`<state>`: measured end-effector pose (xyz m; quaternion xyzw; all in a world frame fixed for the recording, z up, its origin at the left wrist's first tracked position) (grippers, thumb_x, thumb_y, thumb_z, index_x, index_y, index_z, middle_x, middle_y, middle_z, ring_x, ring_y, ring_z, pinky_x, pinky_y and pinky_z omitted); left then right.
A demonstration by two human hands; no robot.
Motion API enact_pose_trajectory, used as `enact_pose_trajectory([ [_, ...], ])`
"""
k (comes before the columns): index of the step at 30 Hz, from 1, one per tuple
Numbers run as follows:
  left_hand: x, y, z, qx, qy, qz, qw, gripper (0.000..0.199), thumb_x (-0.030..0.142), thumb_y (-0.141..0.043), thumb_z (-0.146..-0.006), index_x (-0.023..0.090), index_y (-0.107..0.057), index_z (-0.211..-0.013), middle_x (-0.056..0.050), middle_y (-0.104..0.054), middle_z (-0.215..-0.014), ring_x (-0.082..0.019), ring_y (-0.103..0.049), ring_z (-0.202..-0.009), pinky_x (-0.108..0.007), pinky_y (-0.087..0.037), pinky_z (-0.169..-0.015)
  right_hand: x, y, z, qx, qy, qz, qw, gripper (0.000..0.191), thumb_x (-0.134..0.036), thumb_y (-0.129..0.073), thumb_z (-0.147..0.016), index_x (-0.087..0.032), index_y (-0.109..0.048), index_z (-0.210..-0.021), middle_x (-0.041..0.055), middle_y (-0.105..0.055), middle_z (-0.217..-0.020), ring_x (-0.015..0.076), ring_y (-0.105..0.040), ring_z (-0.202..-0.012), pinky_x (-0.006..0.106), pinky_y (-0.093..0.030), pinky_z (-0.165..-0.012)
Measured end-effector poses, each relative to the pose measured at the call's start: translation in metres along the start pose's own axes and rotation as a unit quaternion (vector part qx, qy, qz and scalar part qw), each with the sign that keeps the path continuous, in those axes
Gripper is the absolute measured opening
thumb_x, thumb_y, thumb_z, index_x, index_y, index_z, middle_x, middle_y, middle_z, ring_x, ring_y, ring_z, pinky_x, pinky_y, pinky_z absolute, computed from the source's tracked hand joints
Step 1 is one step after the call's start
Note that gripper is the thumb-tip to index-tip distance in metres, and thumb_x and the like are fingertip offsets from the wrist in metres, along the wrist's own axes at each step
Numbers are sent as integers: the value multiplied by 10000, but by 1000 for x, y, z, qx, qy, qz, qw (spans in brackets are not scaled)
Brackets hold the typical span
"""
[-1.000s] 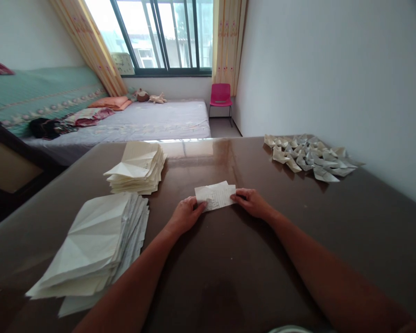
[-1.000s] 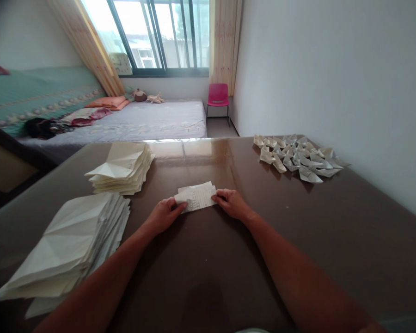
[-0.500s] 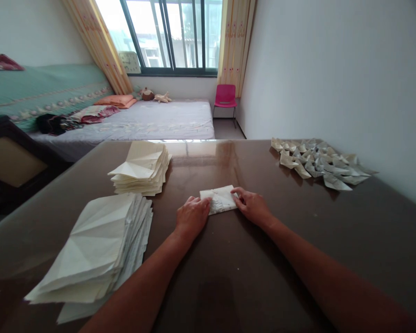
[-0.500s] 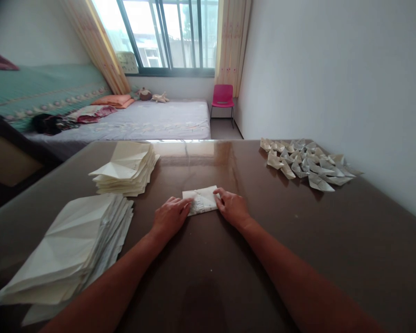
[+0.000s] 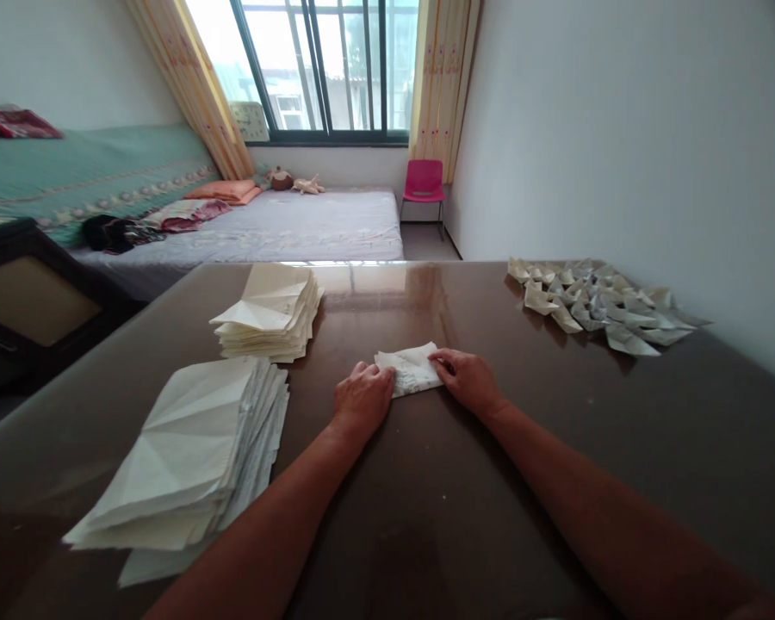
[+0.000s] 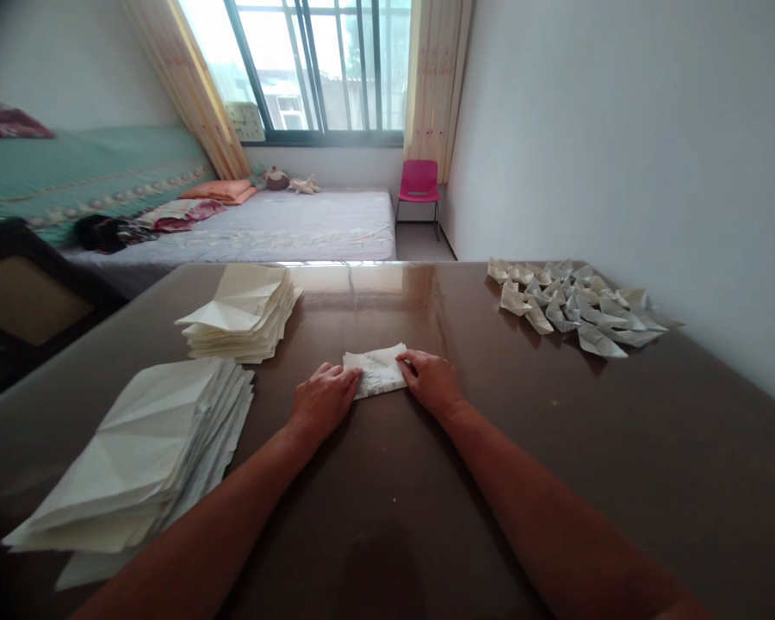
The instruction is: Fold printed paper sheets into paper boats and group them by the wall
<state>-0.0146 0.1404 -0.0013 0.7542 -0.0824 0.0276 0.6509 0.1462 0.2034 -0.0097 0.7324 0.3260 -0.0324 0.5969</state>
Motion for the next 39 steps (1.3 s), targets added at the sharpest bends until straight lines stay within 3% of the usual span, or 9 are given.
enact_pose_trajectory([
  [10,4,-1,-2,-22,-4,-21,1000,334,353,-338,-959,260,-652,-1020,-71,-662,-937,-238,-538,-990,-287,-437,-710,-7,-2,-4,-42,14,115,992,233,-288,-494,-834,-301,-652,-1005,-4,-727,-906,174,-631,-732,255,-324,-576],
  [27,3,-1,-3,-7,-16,-28,999,327,364,-339,-956,292,-646,-1043,-37,-665,-954,-231,-539,-1001,-291,-457,-716,0,-1,2,-20,21,60,998,237,-330,-480,-860,-304,-656,-1016,-12,-725,-967,181,-645,-804,259,-387,-651],
  [39,4,-2,-2,10,-26,-25,999,338,373,-338,-955,294,-649,-1061,-48,-666,-946,-235,-540,-982,-295,-450,-710,3,-2,-2,-30,15,71,997,251,-335,-493,-837,-296,-670,-1010,1,-709,-807,175,-622,-725,254,-365,-620],
])
Point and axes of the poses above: each hand's wrist, its own z-axis away from the middle knuckle, its own y-axis out of the back of the hand, x = y × z, the point moved 10 cm from there along -z, towards the middle knuckle
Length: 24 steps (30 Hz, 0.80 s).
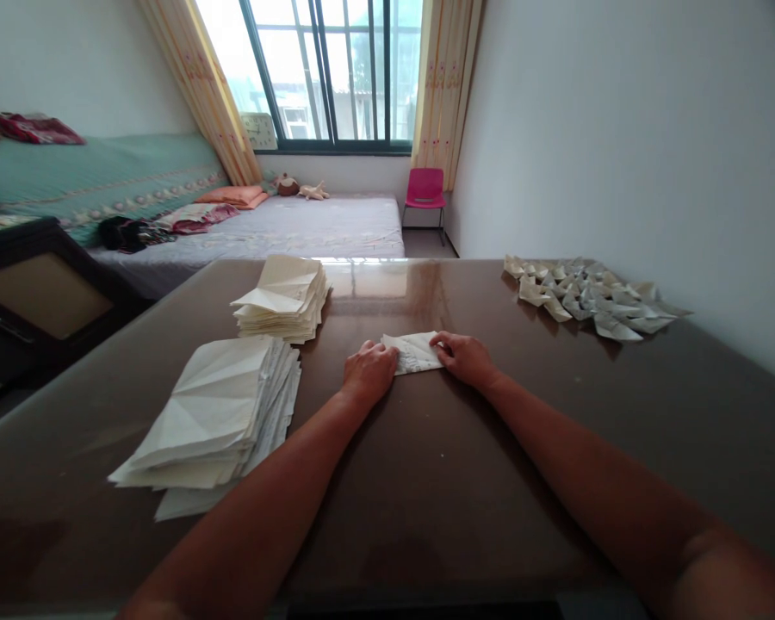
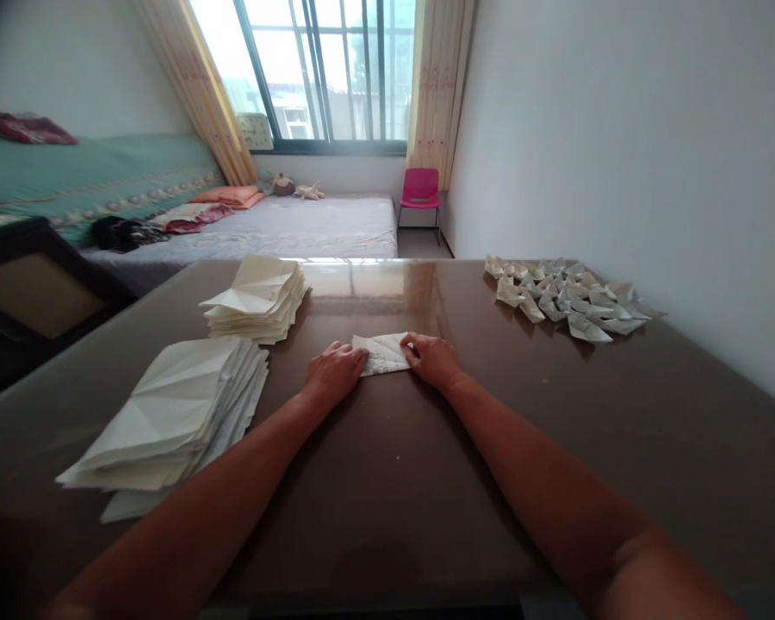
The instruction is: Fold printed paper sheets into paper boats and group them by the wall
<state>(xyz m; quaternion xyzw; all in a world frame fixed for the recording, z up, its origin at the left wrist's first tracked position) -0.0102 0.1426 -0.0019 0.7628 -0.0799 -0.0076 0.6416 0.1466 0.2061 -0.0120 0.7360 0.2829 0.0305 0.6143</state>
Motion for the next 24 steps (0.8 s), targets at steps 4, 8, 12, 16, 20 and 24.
enact_pose_trajectory([
  [4,-1,0,0,-3,3,3,1000,344,374,-334,-956,286,-654,-1047,-54,-666,-956,-236,-538,-987,-301,-452,-725,1,-1,-2,-2,-2,3,1000,250,-340,-492,-831,-301,-668,-1003,-2,-704,-788,172,-613,-705,253,-347,-604],
  [8,-3,-1,0,-5,9,11,1000,333,374,-341,-955,293,-647,-1059,-49,-662,-960,-234,-531,-1000,-304,-451,-745,2,-2,-3,-1,-3,-2,1000,248,-346,-483,-837,-306,-666,-1000,-7,-706,-801,166,-611,-709,249,-343,-607],
  [12,-4,-2,0,-7,9,8,1000,338,384,-332,-959,300,-646,-1055,-45,-659,-948,-231,-533,-997,-299,-450,-729,3,-3,-3,0,-11,-5,1000,253,-370,-481,-844,-316,-665,-1009,-14,-705,-785,162,-608,-688,249,-341,-602],
  [16,-4,-1,1,-10,11,10,1000,348,396,-325,-963,299,-646,-1057,-46,-659,-952,-231,-536,-998,-298,-451,-719,2,-2,-3,-1,-11,-12,1000,248,-358,-492,-837,-312,-669,-1004,-17,-703,-775,161,-614,-693,248,-342,-604],
  [20,-4,-1,1,-11,13,18,1000,364,393,-312,-969,288,-653,-1043,-51,-658,-959,-227,-534,-1010,-300,-449,-750,3,-1,-2,-4,-13,-14,1000,250,-349,-495,-832,-312,-670,-1006,-17,-703,-777,163,-613,-692,248,-343,-603],
  [24,-2,0,1,-11,10,23,1000,356,377,-320,-968,281,-655,-1039,-52,-662,-961,-228,-536,-1011,-300,-454,-754,3,0,-1,-5,-13,-14,1000,252,-345,-501,-829,-307,-673,-1009,-16,-703,-781,159,-607,-687,247,-347,-608],
])
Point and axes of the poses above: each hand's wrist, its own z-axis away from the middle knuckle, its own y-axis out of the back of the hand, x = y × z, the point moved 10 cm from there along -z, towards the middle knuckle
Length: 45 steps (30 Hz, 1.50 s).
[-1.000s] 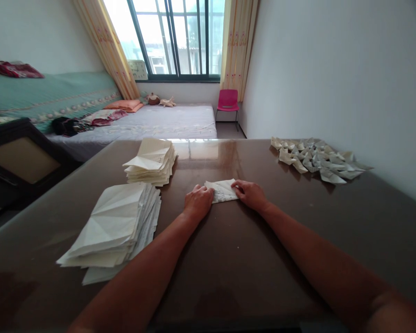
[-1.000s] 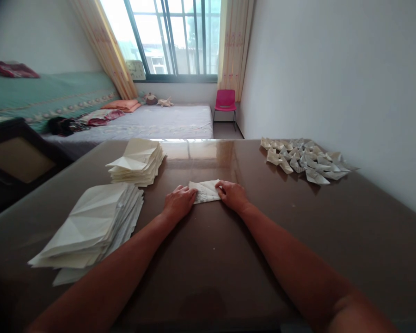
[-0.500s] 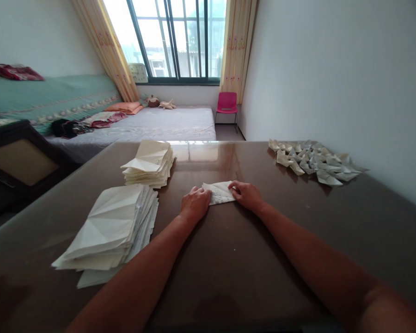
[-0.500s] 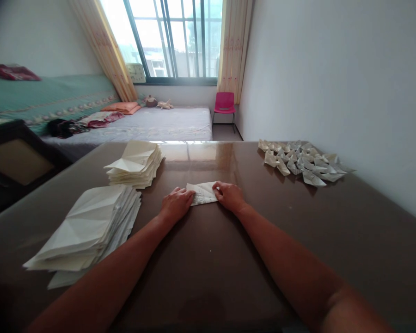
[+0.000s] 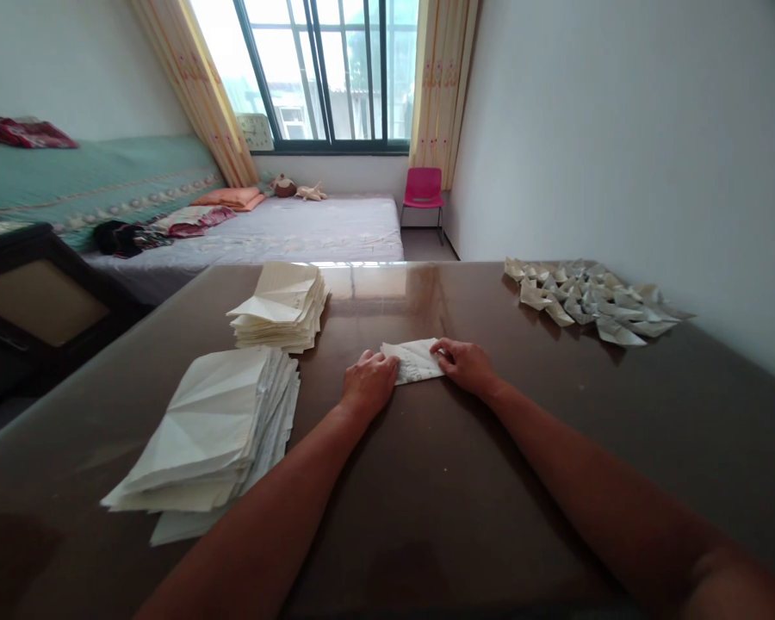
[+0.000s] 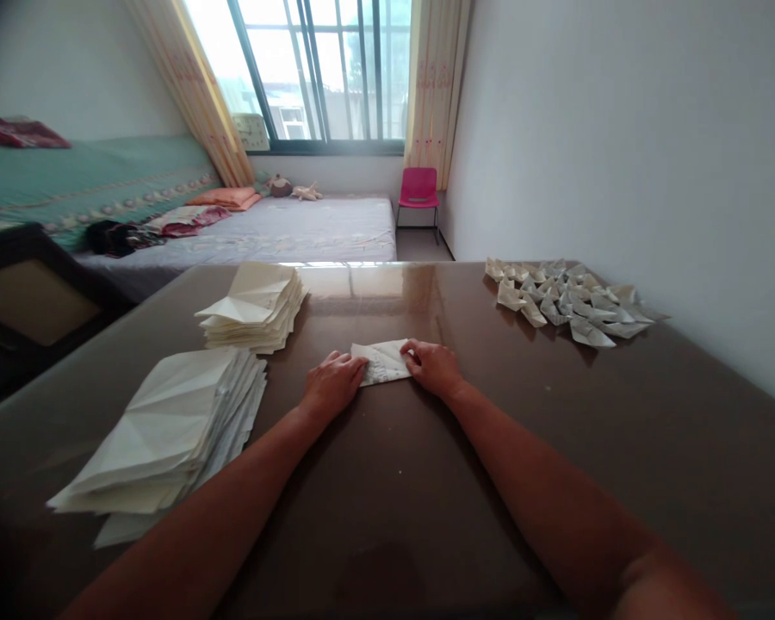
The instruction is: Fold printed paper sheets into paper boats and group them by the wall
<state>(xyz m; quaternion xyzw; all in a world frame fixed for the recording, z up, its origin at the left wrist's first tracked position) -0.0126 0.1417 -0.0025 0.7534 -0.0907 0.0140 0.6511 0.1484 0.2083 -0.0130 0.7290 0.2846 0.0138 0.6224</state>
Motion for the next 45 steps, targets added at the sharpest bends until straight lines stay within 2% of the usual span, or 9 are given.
enact_pose_trajectory([
  [6,0,-1,0,-8,2,3,1000,345,368,-333,-964,280,-655,-1052,-59,-661,-957,-228,-535,-1011,-305,-461,-766,1,-1,0,-2,0,-1,1000,249,-352,-494,-835,-310,-673,-1005,-19,-693,-757,159,-603,-689,248,-342,-606],
  [14,-1,-1,-1,10,-7,-9,1000,345,378,-330,-963,279,-653,-1027,-39,-667,-949,-230,-542,-995,-299,-456,-716,1,-1,-1,-1,5,-7,1000,249,-336,-509,-828,-302,-676,-1009,-23,-702,-781,152,-603,-684,240,-349,-605],
  [32,-3,0,-3,7,3,-1,1000,324,364,-351,-954,303,-643,-1080,-39,-673,-979,-229,-550,-1008,-301,-460,-739,0,-1,-3,-2,4,-5,1000,244,-351,-500,-831,-308,-673,-997,-24,-697,-757,152,-598,-671,241,-342,-599],
  [45,0,-3,-2,-21,8,-16,1000,340,375,-336,-961,297,-650,-1065,-59,-664,-961,-232,-543,-1012,-308,-456,-768,-6,1,-1,-2,7,24,1000,242,-354,-482,-855,-317,-677,-994,-7,-721,-831,172,-625,-710,250,-368,-618],
])
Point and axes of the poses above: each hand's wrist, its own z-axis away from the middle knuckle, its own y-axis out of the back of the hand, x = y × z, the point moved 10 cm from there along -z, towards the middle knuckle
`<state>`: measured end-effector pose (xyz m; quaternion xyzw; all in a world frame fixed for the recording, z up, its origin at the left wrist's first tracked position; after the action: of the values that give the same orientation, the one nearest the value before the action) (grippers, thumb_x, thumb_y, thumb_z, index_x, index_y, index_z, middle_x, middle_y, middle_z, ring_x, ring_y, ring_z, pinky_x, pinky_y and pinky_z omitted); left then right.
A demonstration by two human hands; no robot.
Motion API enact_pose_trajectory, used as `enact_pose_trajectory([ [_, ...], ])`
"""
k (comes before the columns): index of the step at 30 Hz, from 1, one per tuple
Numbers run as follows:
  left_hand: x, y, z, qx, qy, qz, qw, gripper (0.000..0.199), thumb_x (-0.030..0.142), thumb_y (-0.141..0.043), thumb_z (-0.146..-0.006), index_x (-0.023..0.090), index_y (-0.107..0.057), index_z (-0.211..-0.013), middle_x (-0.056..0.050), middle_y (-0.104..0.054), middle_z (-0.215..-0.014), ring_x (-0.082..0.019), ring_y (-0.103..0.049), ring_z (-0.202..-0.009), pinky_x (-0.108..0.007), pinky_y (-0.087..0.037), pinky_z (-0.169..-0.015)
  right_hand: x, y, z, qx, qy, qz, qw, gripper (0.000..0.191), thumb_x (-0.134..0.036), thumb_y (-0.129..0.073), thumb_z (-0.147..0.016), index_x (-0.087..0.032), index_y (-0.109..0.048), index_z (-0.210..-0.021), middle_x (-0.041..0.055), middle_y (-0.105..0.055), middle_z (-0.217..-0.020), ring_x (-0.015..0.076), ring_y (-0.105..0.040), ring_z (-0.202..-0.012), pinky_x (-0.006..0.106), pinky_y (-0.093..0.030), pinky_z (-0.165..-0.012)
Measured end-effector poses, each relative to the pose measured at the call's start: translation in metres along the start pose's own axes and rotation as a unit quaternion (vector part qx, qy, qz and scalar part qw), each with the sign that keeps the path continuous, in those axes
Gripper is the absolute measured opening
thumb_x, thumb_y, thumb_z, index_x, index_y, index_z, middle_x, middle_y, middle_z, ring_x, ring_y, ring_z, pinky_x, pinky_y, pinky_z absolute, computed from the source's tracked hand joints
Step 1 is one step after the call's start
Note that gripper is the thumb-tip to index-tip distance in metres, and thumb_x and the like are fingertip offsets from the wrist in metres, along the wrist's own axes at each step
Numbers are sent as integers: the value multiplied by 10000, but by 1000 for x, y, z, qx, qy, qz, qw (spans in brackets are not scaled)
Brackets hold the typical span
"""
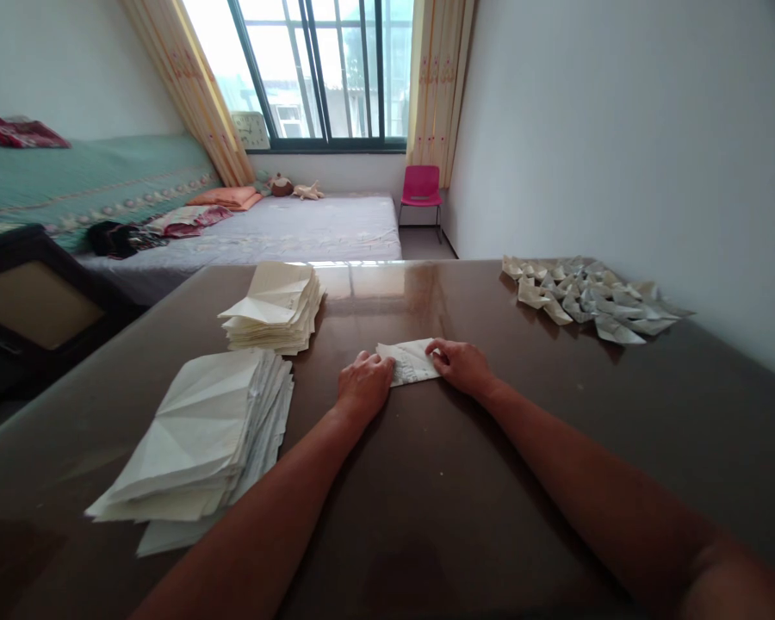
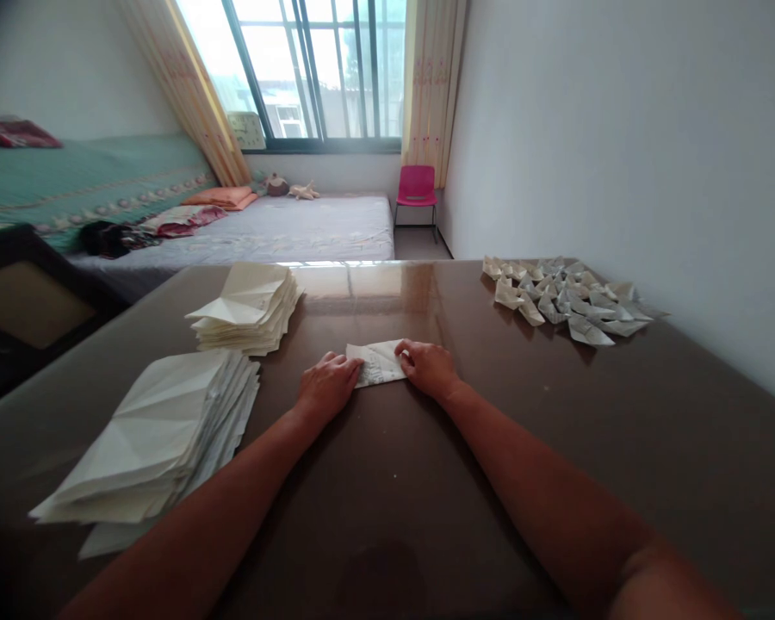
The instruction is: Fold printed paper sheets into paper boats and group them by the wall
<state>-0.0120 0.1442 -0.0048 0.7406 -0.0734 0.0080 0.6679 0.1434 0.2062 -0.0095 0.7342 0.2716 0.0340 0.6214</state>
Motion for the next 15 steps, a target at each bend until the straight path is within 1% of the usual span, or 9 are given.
enact_pose_trajectory([
  [7,3,0,1,-8,-11,-12,1000,280,307,-362,-950,282,-631,-1023,-61,-655,-933,-241,-531,-990,-302,-441,-724,-1,0,0,-5,-9,6,1000,237,-350,-479,-853,-314,-666,-995,-7,-725,-865,170,-623,-715,249,-347,-602],
  [12,3,0,1,3,-11,-31,999,301,327,-322,-967,278,-619,-992,-55,-646,-903,-236,-534,-966,-297,-437,-705,-2,-1,0,-6,-10,7,1000,232,-320,-474,-844,-311,-655,-988,-11,-723,-860,170,-622,-711,250,-334,-592],
  [15,3,-1,0,5,-15,-49,999,281,314,-344,-962,267,-621,-963,-56,-639,-880,-241,-537,-947,-308,-447,-698,0,-2,0,-6,-16,16,1000,238,-322,-468,-845,-312,-653,-994,-6,-722,-859,171,-621,-704,251,-331,-588],
])
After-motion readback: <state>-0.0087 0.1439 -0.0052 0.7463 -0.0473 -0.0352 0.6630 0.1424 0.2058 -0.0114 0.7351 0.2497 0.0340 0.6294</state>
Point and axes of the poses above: each hand's wrist, its own z-axis away from the middle knuckle, its own y-axis out of the back of the hand, x = y × z, the point moved 10 cm from there along -z, towards the middle knuckle
